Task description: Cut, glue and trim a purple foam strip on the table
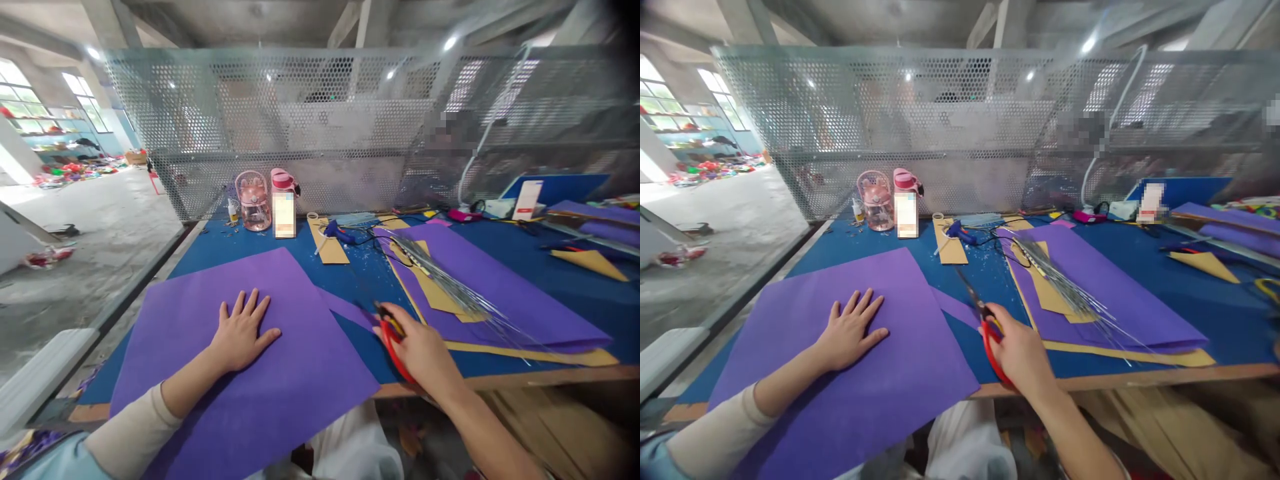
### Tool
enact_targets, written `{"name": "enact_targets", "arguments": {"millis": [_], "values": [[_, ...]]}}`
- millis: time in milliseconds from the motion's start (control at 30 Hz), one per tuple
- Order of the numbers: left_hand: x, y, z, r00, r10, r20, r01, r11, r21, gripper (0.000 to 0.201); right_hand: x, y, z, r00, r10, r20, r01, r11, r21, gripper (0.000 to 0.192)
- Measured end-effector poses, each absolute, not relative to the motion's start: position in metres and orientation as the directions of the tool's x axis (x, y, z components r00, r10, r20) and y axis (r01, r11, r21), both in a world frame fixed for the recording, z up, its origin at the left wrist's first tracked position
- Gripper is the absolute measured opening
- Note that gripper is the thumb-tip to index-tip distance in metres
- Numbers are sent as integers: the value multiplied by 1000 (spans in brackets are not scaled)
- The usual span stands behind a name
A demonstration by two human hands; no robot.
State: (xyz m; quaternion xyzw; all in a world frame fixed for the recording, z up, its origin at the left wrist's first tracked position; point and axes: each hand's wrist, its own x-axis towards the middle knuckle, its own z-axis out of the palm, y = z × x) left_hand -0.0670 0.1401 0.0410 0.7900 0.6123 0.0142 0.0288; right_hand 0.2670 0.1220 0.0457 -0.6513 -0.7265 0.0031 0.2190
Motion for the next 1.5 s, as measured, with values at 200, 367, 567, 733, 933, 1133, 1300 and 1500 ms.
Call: {"name": "enact_targets", "arguments": {"millis": [200,367,567,733,933,1133,1300,1500], "values": [[-68,141,44,259,965,-42,965,-256,63,78,246,123,48,-158,979,127,968,179,-174,38],[-72,138,41,258,966,-34,965,-256,59,79,245,84,54,15,999,33,996,-12,-88,40],[-93,156,40,379,924,-49,923,-374,88,77,235,74,62,91,996,-21,994,-92,-66,39],[-127,191,49,451,888,-93,892,-443,96,70,240,87,63,113,994,9,990,-112,-88,38],[-131,180,59,372,928,20,927,-371,-55,61,235,89,79,162,980,112,972,-139,-187,39],[-137,120,41,27,998,-60,1000,-27,13,68,166,108,90,-171,985,20,808,152,-569,44],[-164,125,34,-54,998,-20,998,54,12,63,51,154,85,-323,946,20,818,290,-496,35],[-173,130,25,-50,995,83,998,47,39,62,9,166,100,-527,849,23,799,505,-326,27]]}}
